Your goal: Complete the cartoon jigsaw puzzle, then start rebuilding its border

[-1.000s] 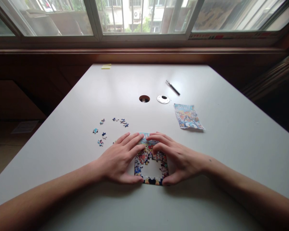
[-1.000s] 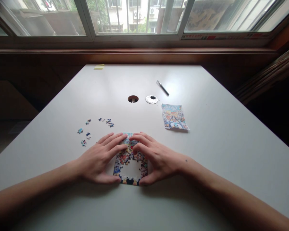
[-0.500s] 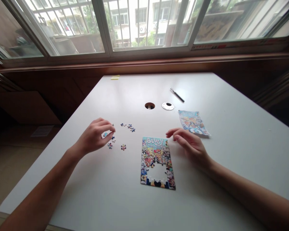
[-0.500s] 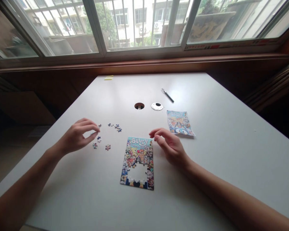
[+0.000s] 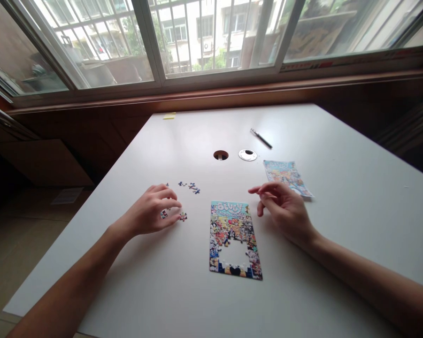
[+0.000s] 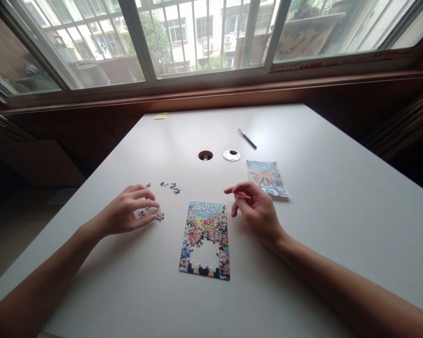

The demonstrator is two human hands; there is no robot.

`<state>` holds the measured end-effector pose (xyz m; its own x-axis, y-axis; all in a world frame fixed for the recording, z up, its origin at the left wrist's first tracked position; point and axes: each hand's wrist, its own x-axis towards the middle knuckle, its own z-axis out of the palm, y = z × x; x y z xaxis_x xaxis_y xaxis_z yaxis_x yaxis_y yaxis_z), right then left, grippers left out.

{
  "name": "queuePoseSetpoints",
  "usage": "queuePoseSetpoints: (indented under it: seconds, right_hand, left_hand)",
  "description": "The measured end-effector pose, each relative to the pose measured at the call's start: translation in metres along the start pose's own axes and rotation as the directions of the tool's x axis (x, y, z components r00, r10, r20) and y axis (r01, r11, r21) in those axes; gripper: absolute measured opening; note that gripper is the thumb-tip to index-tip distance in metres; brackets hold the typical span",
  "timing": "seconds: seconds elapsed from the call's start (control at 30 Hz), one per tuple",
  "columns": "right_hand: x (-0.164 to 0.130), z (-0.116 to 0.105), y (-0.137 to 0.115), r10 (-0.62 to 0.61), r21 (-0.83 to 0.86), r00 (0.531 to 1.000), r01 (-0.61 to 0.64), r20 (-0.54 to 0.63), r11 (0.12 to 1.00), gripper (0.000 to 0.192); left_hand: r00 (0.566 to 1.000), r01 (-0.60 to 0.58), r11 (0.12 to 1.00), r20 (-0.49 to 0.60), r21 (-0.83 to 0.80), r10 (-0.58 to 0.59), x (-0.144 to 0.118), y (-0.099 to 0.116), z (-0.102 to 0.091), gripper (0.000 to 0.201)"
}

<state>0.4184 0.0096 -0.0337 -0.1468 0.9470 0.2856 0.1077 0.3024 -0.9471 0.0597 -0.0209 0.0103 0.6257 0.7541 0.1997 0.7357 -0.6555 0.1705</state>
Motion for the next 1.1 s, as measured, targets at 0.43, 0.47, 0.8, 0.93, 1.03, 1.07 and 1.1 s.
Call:
queuePoseSetpoints:
  seconds: [0.43,0.47,0.8,0.93,1.03,1.07,1.1]
  right_hand:
    - [-0.001,0.003,-0.006,-0.25,-0.262,0.925,0.326,0.285,0.908,0.014]
    - [-0.001,0.004,-0.007,-0.284,-0.279,0.902,0.379,0.327,0.882,0.014]
    - [-0.006,0.006,-0.008,-0.438,-0.187,0.69,0.633,0.576,0.751,0.02]
    - [-0.006,0.006,-0.008,-0.438,-0.155,0.637,0.659,0.634,0.736,0.016]
    - [-0.006,0.006,-0.009,-0.418,-0.174,0.625,0.668,0.66,0.724,0.015]
    - [-0.006,0.006,-0.009,-0.413,-0.183,0.624,0.67,0.664,0.719,0.015]
    - [-0.006,0.006,-0.008,-0.409,-0.191,0.625,0.672,0.665,0.715,0.015]
  left_hand:
    - [0.993,-0.11,0.989,-0.055,-0.094,0.105,0.013,0.024,0.02,0.013]
    - [0.988,-0.139,0.983,-0.089,-0.117,0.129,0.017,0.033,0.024,0.013]
    - [0.922,-0.324,0.932,-0.276,-0.161,0.273,0.054,0.093,0.066,0.014]
    - [0.918,-0.33,0.923,-0.293,-0.196,0.266,0.049,0.089,0.069,0.013]
    - [0.923,-0.327,0.922,-0.279,-0.205,0.265,0.047,0.089,0.067,0.014]
    - [0.924,-0.326,0.923,-0.276,-0.206,0.265,0.047,0.089,0.067,0.014]
    - [0.925,-0.325,0.923,-0.275,-0.207,0.264,0.048,0.09,0.067,0.014]
